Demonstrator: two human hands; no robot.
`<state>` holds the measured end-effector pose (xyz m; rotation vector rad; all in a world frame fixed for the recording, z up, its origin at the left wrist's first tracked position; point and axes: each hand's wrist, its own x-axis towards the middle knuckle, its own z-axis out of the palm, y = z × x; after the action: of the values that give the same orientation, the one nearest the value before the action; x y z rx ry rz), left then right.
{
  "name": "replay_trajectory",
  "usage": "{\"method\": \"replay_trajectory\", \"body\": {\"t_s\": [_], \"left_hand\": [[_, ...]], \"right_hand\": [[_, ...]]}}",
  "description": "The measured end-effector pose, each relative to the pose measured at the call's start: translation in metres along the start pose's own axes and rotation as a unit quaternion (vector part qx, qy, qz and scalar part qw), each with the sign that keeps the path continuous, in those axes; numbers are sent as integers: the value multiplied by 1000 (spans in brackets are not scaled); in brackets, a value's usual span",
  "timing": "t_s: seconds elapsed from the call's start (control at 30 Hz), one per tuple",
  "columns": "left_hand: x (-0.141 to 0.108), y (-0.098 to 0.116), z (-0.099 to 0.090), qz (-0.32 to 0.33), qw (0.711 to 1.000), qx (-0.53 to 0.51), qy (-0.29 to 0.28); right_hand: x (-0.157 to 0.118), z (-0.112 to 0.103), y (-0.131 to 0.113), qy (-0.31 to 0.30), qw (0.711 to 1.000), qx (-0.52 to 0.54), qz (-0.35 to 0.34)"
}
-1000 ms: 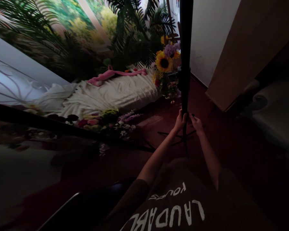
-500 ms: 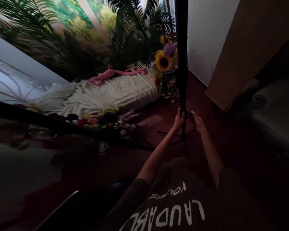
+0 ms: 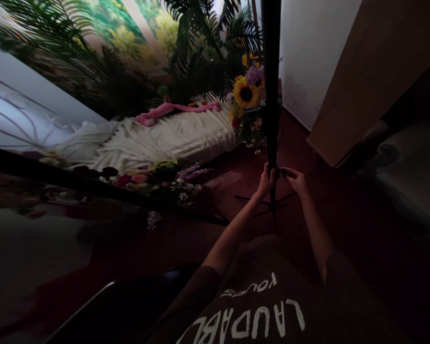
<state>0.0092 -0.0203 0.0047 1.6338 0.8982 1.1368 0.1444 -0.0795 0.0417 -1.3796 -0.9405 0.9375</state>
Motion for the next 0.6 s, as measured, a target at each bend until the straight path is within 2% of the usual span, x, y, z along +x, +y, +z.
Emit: {"method": "replay_trajectory", "body": {"t_s": [0.17, 0.3, 0.43, 0.6], "left_hand": [[-1, 1, -1, -4, 1000, -5, -10], [-1, 4, -2, -6, 1000, -19, -16], [-1, 7, -3, 3, 1000, -27, -13], [0, 7, -4, 4, 999, -30, -21]], "right_hand": [[2, 12, -4, 57, 992, -47, -102], [7, 20, -13, 92, 990, -35, -97], [16, 30, -30, 37, 995, -44, -88], [20, 54, -62, -57, 986, -34, -151]]}}
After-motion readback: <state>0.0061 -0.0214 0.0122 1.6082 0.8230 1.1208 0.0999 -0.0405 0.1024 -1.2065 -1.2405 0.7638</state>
